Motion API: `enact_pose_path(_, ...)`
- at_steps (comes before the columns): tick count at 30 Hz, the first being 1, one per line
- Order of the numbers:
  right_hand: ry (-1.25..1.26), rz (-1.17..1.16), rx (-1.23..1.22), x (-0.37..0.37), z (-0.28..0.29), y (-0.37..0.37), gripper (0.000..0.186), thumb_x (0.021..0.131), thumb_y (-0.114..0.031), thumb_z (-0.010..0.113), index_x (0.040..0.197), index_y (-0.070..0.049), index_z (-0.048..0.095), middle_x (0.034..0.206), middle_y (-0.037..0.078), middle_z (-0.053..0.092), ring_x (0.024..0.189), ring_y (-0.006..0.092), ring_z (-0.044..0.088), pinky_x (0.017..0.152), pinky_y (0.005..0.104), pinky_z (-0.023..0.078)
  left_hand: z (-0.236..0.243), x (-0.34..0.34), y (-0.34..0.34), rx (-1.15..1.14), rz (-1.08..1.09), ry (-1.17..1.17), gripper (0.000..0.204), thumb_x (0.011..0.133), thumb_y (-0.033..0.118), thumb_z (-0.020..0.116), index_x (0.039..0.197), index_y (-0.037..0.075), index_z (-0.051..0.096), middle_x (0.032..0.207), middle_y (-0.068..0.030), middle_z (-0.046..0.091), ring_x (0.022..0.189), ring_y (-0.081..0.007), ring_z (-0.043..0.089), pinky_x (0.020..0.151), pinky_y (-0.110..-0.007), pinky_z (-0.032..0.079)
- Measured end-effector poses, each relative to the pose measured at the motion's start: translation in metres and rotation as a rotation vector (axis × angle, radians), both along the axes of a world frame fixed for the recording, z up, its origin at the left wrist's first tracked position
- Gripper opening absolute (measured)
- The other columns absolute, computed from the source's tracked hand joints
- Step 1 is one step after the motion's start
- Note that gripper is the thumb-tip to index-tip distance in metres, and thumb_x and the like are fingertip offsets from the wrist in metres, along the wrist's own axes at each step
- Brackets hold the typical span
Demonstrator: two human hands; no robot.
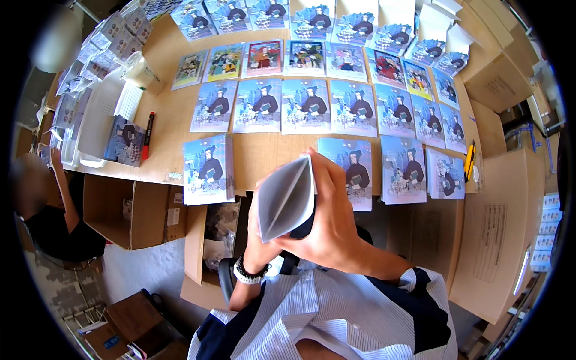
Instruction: The person sits on the floor and repeatedly picks up small booklets, flips through their pages, and places them back into stacks. The person handles the booklets one at a time, inspecting the contents before stacking them.
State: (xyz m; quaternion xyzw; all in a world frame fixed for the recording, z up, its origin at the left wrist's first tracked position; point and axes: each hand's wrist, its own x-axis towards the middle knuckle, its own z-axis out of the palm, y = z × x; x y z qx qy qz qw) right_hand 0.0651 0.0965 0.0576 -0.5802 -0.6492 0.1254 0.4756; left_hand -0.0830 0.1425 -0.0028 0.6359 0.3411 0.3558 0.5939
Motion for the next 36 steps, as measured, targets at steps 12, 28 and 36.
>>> enact_pose_path(12,0.01,0.161,-0.111,0.007,-0.009,0.005,0.088,0.084,-0.016,0.08,0.152,0.001,0.027,0.151,0.025,0.034,0.137,0.0429,0.042,0.11,0.0472,0.043,0.062,-0.073,0.117,0.09,0.272,0.076,0.022,0.099,0.017,0.067,0.111,-0.001,0.07,0.088,0.0005,0.07,0.083,-0.0037,0.06,0.072,-0.022,0.048)
enact_pose_path(28,-0.079,0.227,-0.194,-0.002,-0.021,-0.009,0.056,0.09,-0.013,0.072,0.139,0.001,0.049,0.14,0.017,0.049,0.119,0.0338,0.06,0.099,0.0392,0.053,-0.056,-0.144,0.333,0.73,0.73,1.029,0.062,0.085,0.041,0.079,0.126,0.0,0.058,0.11,-0.0207,0.067,0.105,-0.0389,0.064,0.09,-0.048,0.049)
enact_pose_path(36,0.424,0.331,-0.519,-0.033,-0.053,0.018,0.065,0.097,-0.018,0.067,0.146,0.004,0.032,0.143,0.026,0.045,0.128,0.0367,0.055,0.104,0.0411,0.05,-0.006,-0.126,0.146,0.652,0.353,0.767,0.038,0.095,0.02,0.069,0.124,0.0,0.056,0.105,-0.0217,0.067,0.096,-0.0358,0.066,0.084,-0.043,0.053)
